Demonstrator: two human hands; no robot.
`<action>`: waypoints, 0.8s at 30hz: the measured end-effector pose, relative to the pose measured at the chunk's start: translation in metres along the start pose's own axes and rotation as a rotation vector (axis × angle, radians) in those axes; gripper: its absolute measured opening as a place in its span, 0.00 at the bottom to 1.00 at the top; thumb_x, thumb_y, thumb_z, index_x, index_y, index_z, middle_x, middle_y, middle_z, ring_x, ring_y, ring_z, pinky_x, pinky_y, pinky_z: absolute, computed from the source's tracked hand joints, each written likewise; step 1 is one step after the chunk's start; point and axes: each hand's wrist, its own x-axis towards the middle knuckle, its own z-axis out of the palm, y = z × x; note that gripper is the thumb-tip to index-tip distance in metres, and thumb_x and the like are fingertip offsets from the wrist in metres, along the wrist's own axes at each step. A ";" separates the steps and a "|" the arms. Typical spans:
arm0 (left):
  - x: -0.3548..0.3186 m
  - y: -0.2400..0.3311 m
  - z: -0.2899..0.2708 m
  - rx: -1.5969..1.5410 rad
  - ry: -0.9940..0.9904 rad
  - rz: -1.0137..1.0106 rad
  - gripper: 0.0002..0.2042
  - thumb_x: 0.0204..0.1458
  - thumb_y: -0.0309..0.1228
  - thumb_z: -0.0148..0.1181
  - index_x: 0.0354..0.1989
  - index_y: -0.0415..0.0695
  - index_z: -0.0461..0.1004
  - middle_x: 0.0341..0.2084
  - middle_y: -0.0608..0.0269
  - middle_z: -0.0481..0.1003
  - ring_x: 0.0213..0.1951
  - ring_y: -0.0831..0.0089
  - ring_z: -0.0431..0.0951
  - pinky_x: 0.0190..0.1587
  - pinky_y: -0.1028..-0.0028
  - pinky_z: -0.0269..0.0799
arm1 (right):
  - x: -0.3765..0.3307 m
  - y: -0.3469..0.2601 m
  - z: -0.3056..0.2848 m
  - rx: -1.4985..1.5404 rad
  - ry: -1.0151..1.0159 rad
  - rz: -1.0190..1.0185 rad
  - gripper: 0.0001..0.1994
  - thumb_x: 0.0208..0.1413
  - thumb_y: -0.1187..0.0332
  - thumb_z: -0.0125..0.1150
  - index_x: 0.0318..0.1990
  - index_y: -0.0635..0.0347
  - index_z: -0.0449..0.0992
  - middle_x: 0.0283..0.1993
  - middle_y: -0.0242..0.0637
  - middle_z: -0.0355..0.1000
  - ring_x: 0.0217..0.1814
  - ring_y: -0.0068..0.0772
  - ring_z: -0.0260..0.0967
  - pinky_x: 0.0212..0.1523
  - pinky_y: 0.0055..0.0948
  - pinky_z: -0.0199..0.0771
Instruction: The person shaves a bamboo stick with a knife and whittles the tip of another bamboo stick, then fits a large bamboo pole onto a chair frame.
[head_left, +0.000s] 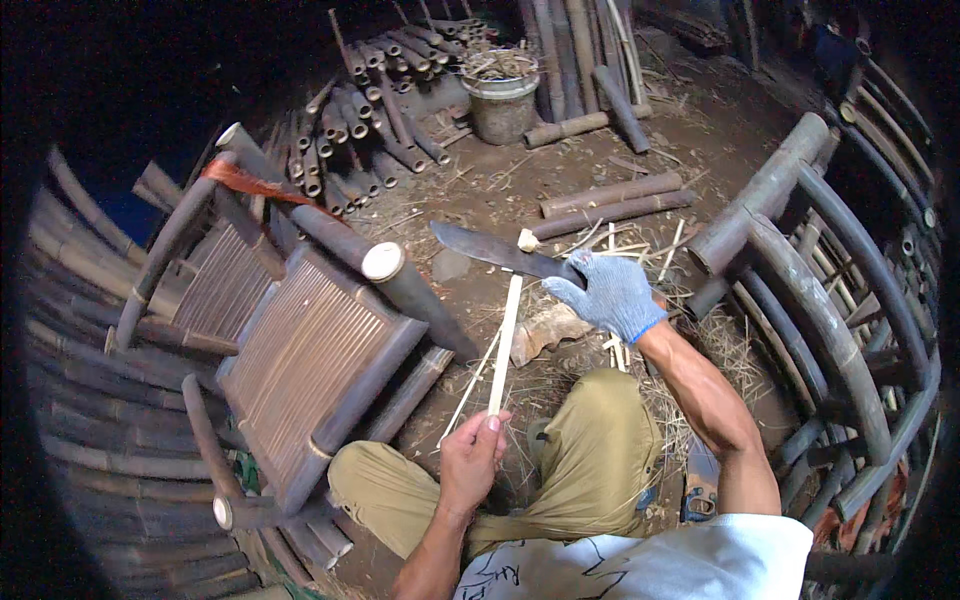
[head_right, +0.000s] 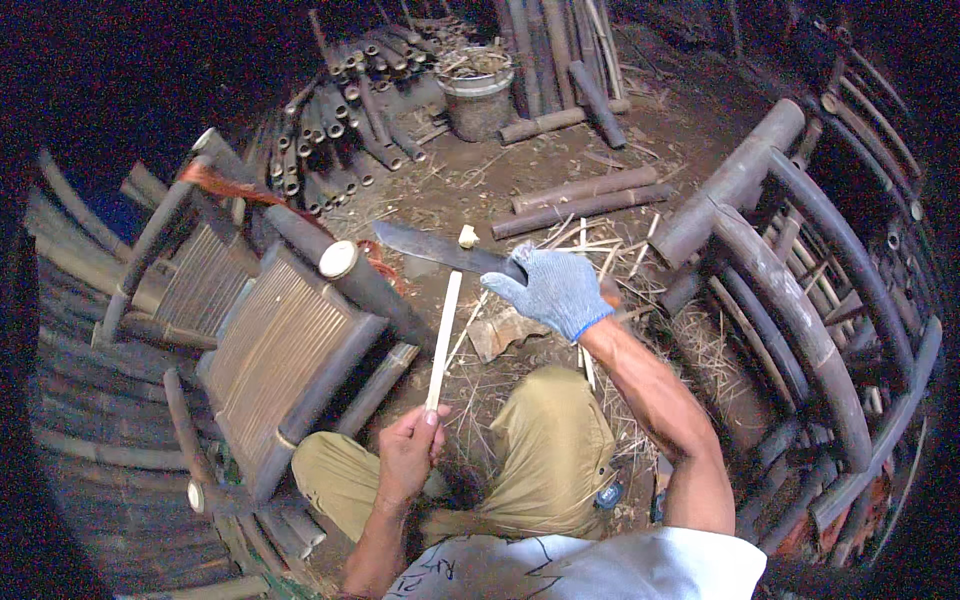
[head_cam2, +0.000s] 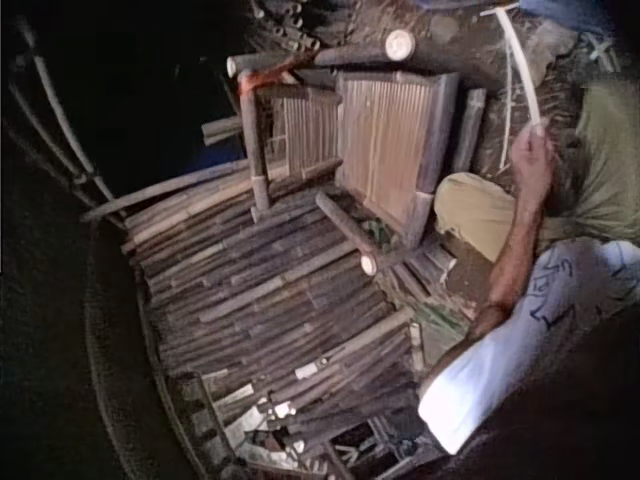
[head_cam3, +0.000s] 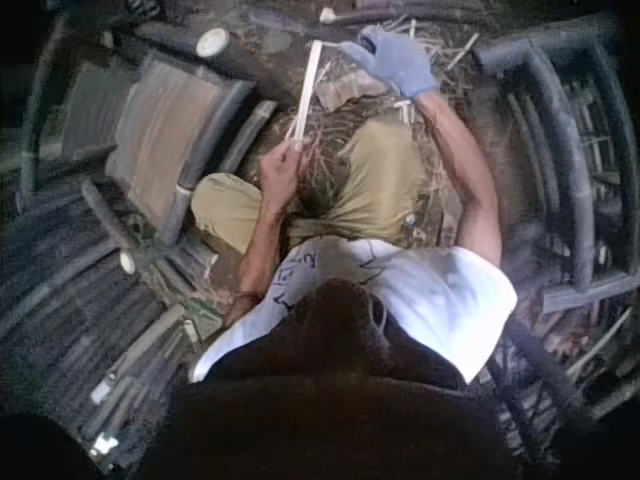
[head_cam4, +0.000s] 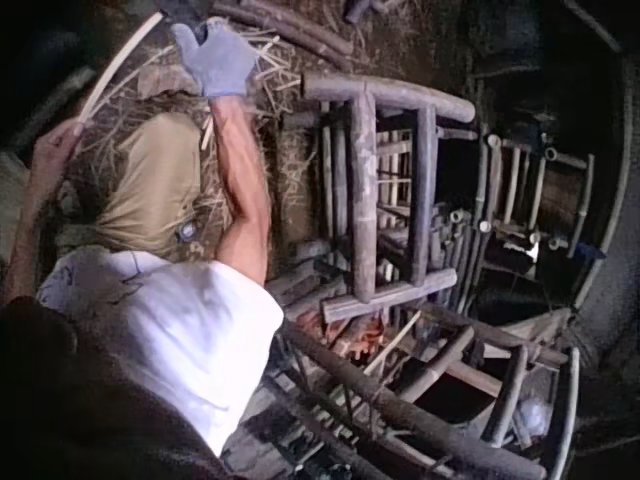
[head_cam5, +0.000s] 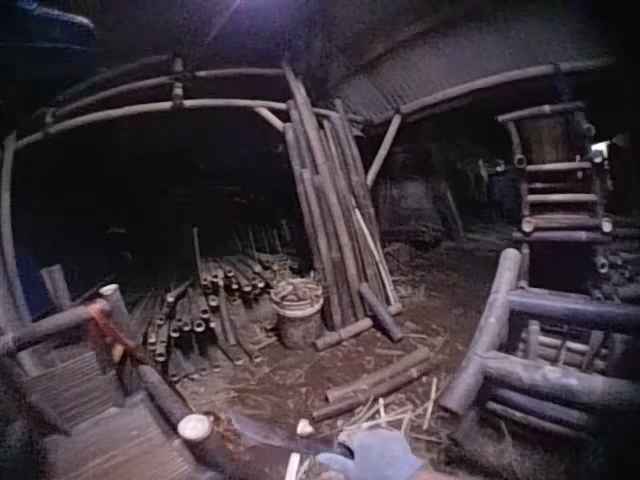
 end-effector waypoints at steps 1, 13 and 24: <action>-0.002 -0.001 -0.003 -0.034 -0.010 0.084 0.14 0.67 0.34 0.49 0.47 0.37 0.78 0.17 0.73 0.67 0.19 0.85 0.63 0.21 0.80 0.59 | -0.004 -0.012 0.001 0.079 -0.014 -0.045 0.28 0.55 0.36 0.55 0.34 0.55 0.80 0.28 0.47 0.77 0.31 0.52 0.77 0.31 0.48 0.76; -0.010 0.004 -0.020 0.138 0.082 0.097 0.13 0.65 0.31 0.51 0.50 0.36 0.77 0.20 0.73 0.69 0.20 0.86 0.64 0.22 0.81 0.60 | 0.035 -0.009 -0.032 0.285 0.319 -0.019 0.25 0.64 0.45 0.50 0.31 0.60 0.77 0.31 0.51 0.75 0.34 0.59 0.74 0.34 0.48 0.73; 0.038 0.024 0.010 0.260 0.114 0.525 0.17 0.62 0.27 0.53 0.58 0.35 0.71 0.27 0.57 0.70 0.30 0.73 0.68 0.35 0.71 0.67 | -0.025 -0.049 -0.006 0.187 0.064 -0.197 0.26 0.52 0.38 0.61 0.29 0.55 0.76 0.24 0.45 0.74 0.27 0.50 0.76 0.29 0.46 0.74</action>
